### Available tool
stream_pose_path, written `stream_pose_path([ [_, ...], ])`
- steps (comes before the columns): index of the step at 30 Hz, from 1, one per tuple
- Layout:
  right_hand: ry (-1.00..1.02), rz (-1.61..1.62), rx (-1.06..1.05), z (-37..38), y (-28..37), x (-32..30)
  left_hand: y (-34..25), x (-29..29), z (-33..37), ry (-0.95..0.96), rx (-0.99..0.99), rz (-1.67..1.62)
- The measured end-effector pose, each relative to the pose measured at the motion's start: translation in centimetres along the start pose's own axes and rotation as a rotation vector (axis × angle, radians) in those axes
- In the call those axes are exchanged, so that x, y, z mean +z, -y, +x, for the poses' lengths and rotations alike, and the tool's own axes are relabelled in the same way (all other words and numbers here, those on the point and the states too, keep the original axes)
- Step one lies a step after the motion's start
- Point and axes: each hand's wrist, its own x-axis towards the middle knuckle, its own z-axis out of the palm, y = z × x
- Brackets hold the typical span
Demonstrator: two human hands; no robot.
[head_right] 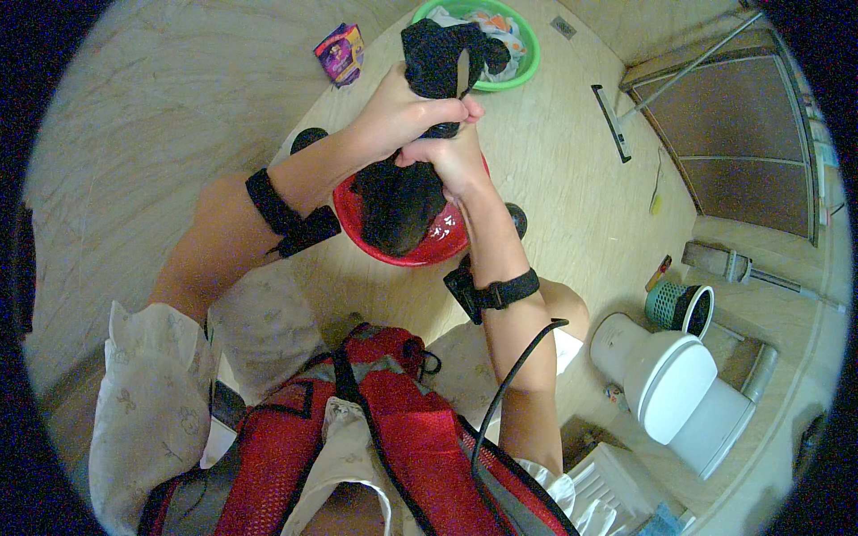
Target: Hand washing clothes in a red bucket in a bathroom.
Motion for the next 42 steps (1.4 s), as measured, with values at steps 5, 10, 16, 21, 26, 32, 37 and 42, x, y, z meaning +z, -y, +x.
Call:
stream_pose_path([
  [5,0.071,0.158,0.215,-1.2,0.0,-1.4,-0.7,0.7,-0.5,0.092,-0.195,-0.208],
  [10,0.138,0.033,0.103,-1.1,0.7,-1.5,-1.2,0.1,0.1,0.059,-0.208,-0.310],
  [16,-0.321,-1.050,-0.709,-5.4,-0.8,1.9,0.3,-1.0,1.6,-0.369,-0.467,-0.423],
  [21,-0.455,-1.163,-0.788,-3.1,-3.5,3.2,2.4,0.2,1.5,-0.470,-0.607,-0.805],
  [26,-0.682,-1.031,-1.015,1.8,-4.0,-0.6,1.0,2.6,0.7,-0.473,-0.610,-0.907],
  [32,-0.541,-0.370,-0.680,2.6,-2.5,0.1,1.7,3.8,1.2,-0.538,-0.027,-0.277],
  [37,-0.447,-0.330,-0.649,4.2,-2.1,-0.1,1.0,2.0,2.2,-0.407,0.191,0.042],
  [42,-0.376,-0.315,-0.659,4.5,-1.0,1.2,0.0,0.0,2.5,-0.299,0.192,0.126],
])
